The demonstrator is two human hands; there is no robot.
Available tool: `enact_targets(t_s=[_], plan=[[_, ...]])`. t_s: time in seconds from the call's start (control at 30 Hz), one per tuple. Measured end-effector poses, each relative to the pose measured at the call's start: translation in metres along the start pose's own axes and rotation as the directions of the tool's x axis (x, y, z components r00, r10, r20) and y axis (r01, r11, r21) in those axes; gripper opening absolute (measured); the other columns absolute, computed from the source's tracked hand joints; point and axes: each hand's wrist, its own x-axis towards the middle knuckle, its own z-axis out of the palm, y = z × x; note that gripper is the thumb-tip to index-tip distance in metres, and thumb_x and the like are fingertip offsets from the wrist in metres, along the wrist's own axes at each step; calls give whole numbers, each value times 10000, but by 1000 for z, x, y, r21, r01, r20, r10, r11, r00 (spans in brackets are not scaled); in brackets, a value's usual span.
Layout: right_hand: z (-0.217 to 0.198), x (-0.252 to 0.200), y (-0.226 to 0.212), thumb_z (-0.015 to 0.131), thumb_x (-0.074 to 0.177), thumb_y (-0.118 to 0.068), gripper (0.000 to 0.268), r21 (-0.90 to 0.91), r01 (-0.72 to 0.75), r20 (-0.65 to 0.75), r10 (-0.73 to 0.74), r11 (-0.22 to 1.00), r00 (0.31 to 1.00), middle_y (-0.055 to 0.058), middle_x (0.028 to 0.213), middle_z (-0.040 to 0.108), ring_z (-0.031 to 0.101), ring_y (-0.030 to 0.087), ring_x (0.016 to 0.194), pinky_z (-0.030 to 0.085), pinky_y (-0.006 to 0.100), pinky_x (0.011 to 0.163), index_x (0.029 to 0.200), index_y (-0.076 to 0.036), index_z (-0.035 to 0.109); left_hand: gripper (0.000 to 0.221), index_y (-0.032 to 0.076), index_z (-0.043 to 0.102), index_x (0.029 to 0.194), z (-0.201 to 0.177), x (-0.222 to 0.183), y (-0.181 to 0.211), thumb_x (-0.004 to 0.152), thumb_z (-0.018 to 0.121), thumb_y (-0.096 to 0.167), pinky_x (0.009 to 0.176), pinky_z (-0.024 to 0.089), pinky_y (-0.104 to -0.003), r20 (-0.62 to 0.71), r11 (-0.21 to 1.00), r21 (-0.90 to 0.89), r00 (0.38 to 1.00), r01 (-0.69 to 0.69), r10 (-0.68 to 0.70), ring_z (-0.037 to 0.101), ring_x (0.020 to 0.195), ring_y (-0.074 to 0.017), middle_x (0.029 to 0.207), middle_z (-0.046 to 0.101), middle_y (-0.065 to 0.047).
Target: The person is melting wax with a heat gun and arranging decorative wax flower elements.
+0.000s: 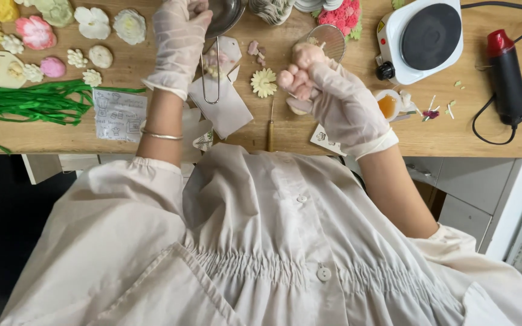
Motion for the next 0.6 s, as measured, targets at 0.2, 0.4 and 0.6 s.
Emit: enact_targets(t_s=[0.2, 0.4, 0.6], plan=[[16, 53, -22, 628, 1100, -170, 219, -228, -6, 71, 23, 974, 997, 131, 1087, 695, 707, 188, 1095, 553, 240, 865, 1238, 0, 613, 99, -33, 715, 1095, -17, 32, -29, 1024, 734, 33, 800, 537, -320, 131, 963, 102, 963, -248, 234, 654, 885, -135, 990, 728, -93], [25, 112, -20, 668, 1028, -161, 220, -429, -1, -18, -7, 903, 1000, 88, 1037, 731, 743, 138, 951, 583, 214, 782, 1197, -23, 642, 268, -1, 636, 1319, -22, -7, -3, 1060, 668, 56, 913, 579, -362, 65, 833, 307, 883, -461, 465, 747, 1075, -226, 1194, 751, -130], [-17, 214, 15, 723, 958, -44, 103, -798, 43, -65, -157, 601, 986, 40, 775, 741, 657, 111, 614, 530, 243, 534, 890, -35, 646, 731, -41, 510, 1309, -11, -59, -17, 950, 772, 540, 856, 549, -454, -231, 822, 566, 969, 64, 84, 653, 1035, -351, 1160, 627, -255]])
